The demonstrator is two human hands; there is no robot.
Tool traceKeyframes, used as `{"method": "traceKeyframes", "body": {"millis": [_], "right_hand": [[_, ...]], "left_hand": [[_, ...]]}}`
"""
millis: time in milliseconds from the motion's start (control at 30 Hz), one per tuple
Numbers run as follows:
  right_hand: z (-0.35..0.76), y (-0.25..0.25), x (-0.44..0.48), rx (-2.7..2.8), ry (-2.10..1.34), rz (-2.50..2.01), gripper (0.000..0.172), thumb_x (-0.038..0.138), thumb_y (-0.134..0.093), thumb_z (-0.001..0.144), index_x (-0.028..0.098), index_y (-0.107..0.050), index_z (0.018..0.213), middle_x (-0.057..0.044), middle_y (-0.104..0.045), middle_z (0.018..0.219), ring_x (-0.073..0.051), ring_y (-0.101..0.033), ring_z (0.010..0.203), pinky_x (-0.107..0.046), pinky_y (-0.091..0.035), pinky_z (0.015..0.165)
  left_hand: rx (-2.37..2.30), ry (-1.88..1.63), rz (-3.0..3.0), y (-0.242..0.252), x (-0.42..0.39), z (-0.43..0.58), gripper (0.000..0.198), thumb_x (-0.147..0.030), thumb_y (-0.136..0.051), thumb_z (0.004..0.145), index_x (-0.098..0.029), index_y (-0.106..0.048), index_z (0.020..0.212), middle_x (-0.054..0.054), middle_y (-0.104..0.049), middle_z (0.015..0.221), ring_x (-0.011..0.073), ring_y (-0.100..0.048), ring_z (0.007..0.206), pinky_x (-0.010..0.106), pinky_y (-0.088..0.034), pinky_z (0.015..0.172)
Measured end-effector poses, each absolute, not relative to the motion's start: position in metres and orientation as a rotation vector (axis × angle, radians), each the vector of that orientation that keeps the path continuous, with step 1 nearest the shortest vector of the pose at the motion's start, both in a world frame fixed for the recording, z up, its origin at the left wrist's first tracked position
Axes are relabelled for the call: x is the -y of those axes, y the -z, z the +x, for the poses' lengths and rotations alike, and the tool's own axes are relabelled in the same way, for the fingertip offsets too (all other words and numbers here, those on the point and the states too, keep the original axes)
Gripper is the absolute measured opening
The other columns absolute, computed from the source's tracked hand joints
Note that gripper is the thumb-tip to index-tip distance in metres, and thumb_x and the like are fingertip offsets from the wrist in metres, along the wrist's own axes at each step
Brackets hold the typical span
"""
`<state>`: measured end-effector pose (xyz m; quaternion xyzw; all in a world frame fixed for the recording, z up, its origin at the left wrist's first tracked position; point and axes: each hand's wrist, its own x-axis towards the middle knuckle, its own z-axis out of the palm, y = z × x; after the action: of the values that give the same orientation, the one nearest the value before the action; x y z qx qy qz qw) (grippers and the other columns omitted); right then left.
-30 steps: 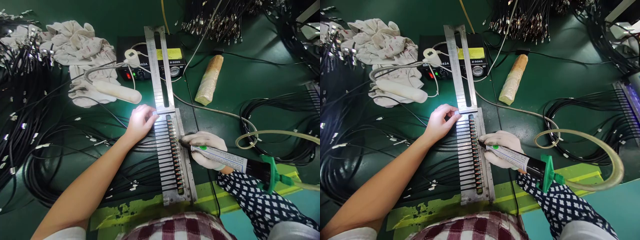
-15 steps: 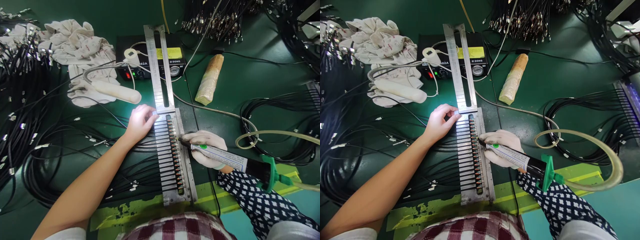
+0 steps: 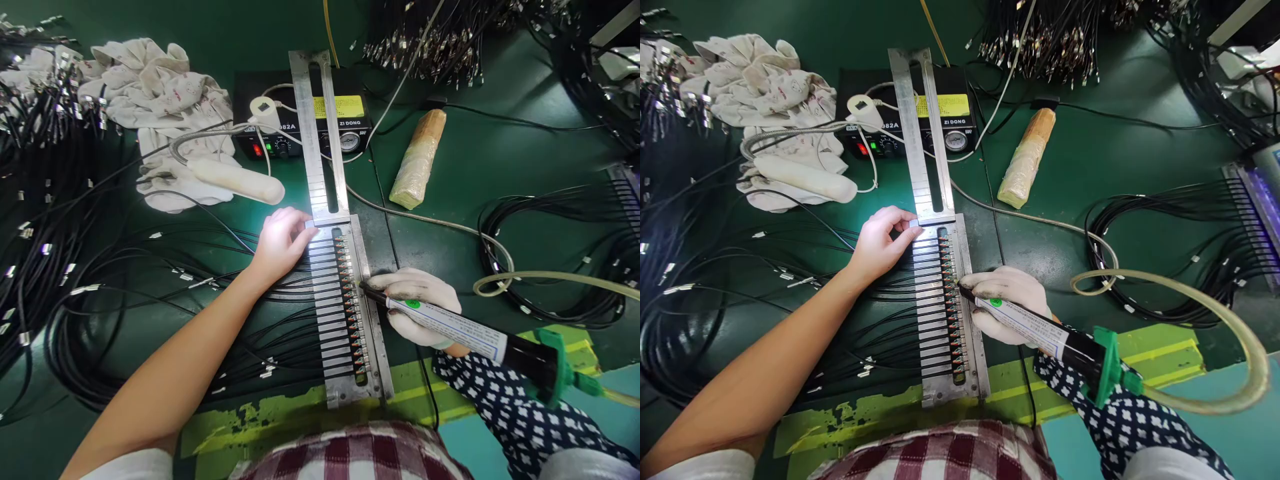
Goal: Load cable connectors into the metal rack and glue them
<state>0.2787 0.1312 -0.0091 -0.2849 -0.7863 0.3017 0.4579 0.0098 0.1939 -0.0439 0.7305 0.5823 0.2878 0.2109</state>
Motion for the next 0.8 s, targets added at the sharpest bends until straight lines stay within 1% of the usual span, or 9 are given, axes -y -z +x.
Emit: {"method": "traceKeyframes", "body": {"millis": [133,367,800], "right_hand": [[0.2790,0.0153,-0.1303,1.931,-0.805,-0.684,0.021,0.018,-0.070,0.080,0.019,-0.065,0.101,-0.012,-0.075,0.100,-0.025,-0.074,0.090,-0.036,-0.060,0.074],[0.2766,0.0176,-0.1330,1.920,-0.798,-0.696,0.021,0.021,-0.070,0.081,0.020,-0.065,0.101,-0.011,-0.075,0.101,-0.025,-0.074,0.090,-0.037,-0.061,0.075],[0.2768,0.0141,-0.1313,1.918,-0.781,-0.672,0.018,0.021,-0.069,0.083,0.019,-0.065,0.100,-0.011,-0.076,0.096,-0.024,-0.075,0.086,-0.036,-0.061,0.074]], "left_hand": [[-1.613,-0.801,2.028,0.0436,-0.1937,0.0095,0.016,-0.035,-0.058,0.087,-0.020,-0.062,0.089,0.003,-0.060,0.078,0.0209,-0.056,0.081,0.035,-0.042,0.076],[-1.613,-0.804,2.031,0.0442,-0.1940,0.0089,0.014,-0.034,-0.058,0.087,-0.020,-0.062,0.088,0.003,-0.060,0.078,0.0209,-0.056,0.081,0.035,-0.042,0.076],[-1.626,-0.784,2.023,0.0450,-0.1940,0.0083,0.016,-0.036,-0.058,0.087,-0.021,-0.062,0.090,0.003,-0.060,0.079,0.0213,-0.057,0.083,0.035,-0.043,0.076]]}}
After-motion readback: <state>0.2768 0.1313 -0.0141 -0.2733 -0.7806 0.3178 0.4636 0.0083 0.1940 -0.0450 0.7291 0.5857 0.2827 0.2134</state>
